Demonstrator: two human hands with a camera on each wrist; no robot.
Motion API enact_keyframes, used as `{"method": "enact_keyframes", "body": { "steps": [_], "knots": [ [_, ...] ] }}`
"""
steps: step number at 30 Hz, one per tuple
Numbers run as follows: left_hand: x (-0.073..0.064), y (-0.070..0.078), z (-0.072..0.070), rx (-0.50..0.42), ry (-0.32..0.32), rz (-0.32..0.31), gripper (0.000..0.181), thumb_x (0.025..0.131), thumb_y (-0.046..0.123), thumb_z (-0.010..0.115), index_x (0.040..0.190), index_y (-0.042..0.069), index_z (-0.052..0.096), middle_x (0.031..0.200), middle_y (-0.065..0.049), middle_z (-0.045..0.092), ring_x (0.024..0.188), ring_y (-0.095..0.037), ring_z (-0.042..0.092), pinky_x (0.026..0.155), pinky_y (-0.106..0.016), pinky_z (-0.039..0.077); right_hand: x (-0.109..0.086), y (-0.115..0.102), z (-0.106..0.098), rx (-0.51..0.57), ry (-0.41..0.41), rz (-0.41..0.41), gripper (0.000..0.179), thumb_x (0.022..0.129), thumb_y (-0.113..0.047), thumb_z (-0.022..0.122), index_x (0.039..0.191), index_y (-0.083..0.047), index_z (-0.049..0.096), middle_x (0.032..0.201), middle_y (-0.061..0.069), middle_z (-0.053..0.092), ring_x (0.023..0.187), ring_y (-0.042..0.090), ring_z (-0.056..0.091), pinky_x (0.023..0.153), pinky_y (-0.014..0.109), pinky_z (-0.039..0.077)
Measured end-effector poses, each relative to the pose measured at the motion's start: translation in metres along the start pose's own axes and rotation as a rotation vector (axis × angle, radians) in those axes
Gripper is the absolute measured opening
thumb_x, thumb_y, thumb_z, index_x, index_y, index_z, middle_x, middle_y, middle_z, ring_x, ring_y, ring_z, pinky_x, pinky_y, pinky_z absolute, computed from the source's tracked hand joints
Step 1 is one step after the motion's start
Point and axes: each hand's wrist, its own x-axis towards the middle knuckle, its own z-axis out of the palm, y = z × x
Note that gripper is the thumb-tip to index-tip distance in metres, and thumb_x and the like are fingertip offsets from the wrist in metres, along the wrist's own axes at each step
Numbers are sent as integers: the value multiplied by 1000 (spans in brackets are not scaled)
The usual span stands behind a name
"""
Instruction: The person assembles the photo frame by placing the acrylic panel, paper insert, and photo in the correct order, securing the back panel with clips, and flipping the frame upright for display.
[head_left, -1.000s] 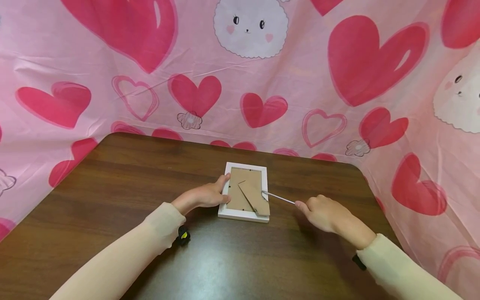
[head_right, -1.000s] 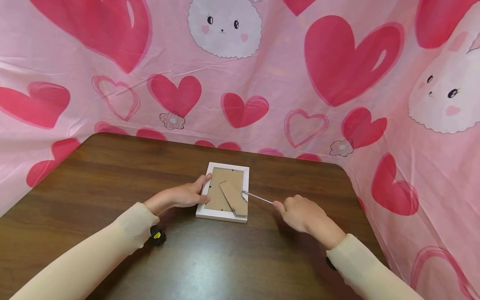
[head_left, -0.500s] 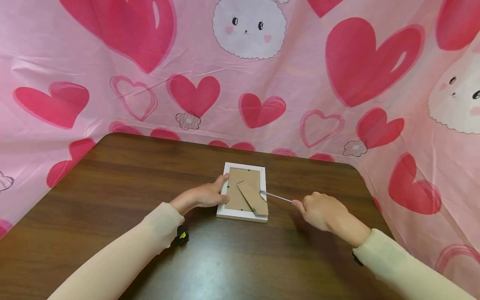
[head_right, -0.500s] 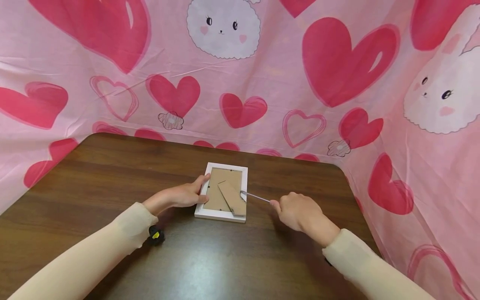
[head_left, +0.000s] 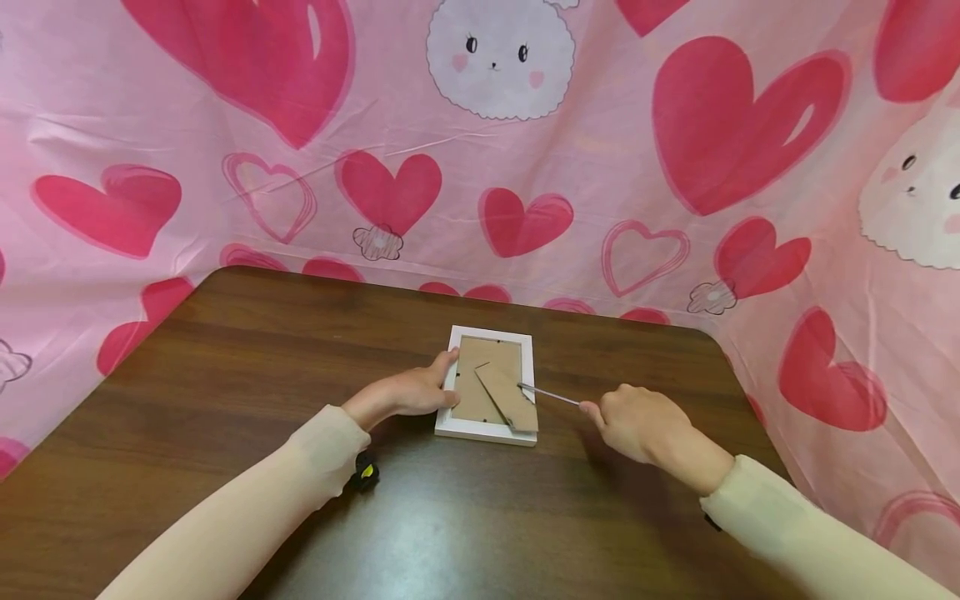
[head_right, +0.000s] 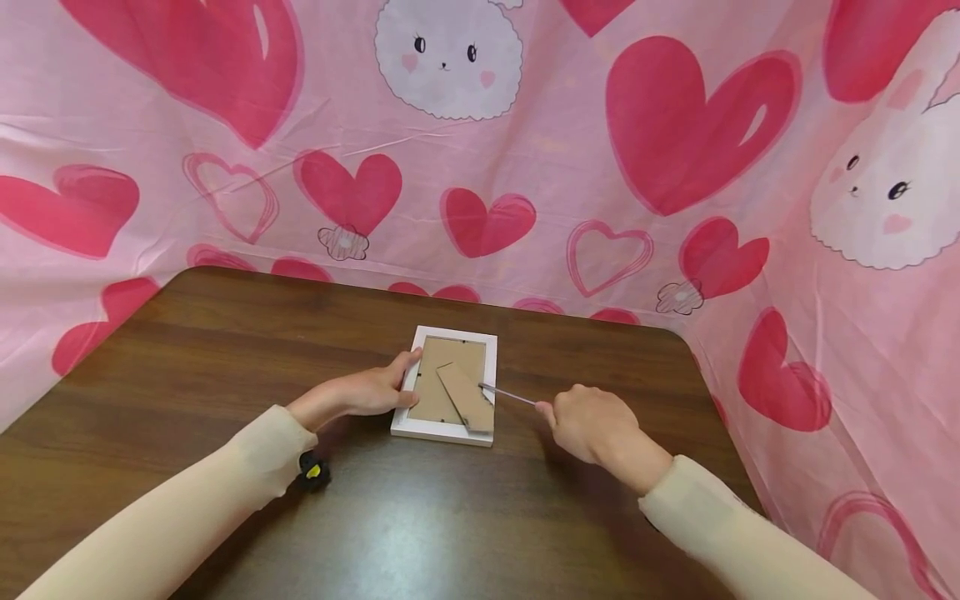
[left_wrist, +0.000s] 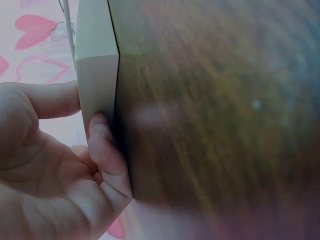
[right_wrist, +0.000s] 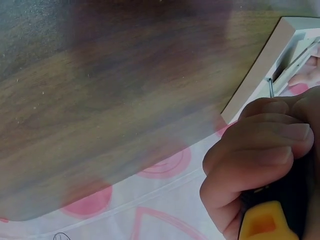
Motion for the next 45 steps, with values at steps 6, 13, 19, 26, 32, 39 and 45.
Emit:
{"method": "enact_keyframes", "body": {
  "steps": [6, 13, 19, 26, 32, 39, 45],
  "knots": [
    [0, 1, 0, 1, 2, 1, 85, 106, 22, 59, 170, 5, 5, 171, -27, 23, 152, -43, 35, 125, -58, 26, 0, -3, -2, -56, 38, -10, 52, 111, -37, 53, 64, -16, 61, 62, 1, 56, 58, 19, 59, 63, 51, 58],
    [0, 1, 0, 10, 4, -6, 84, 107, 22, 59, 170, 6, 5, 171, -27, 24, 152, -44, 36, 125, -58, 27, 0, -13, -6, -153, 135, -63, 53, 109, -33, 56, 59, -16, 54, 59, 4, 56, 53, 25, 61, 54, 50, 56],
    [0, 2, 1, 19, 4, -4, 85, 106, 22, 59, 170, 6, 5, 171, -27, 26, 151, -44, 37, 125, -58, 28, -1, -14, -7, -134, 109, -34, 52, 109, -33, 56, 60, -14, 56, 59, 4, 54, 53, 23, 58, 55, 50, 56],
    [-2, 2, -1, 33, 4, -2, 85, 106, 24, 59, 170, 6, 6, 170, -28, 27, 150, -45, 39, 124, -58, 29, 3, -12, -3, -65, 13, 1, 53, 111, -36, 52, 62, -15, 57, 61, 1, 52, 56, 20, 54, 59, 48, 55],
    [-2, 2, 0, 29, 1, 1, 85, 106, 23, 59, 170, 6, 6, 170, -28, 26, 150, -45, 38, 124, -58, 29, 4, -11, -1, -55, -8, 11, 54, 111, -38, 51, 62, -16, 57, 62, 0, 52, 58, 20, 53, 61, 47, 55],
    [-1, 2, 0, 19, -2, -2, 85, 106, 23, 59, 170, 6, 6, 171, -28, 24, 152, -44, 36, 125, -58, 27, 3, -12, -2, -55, -18, 21, 55, 111, -38, 51, 61, -16, 55, 62, -1, 47, 58, 20, 51, 60, 45, 52],
    [-1, 1, 0, 21, -3, -13, 86, 106, 24, 59, 170, 6, 5, 171, -27, 24, 151, -45, 37, 124, -59, 28, 2, -12, -2, -55, -20, 25, 54, 111, -40, 51, 63, -15, 58, 62, 1, 52, 58, 20, 54, 61, 47, 54]
  ]
}}
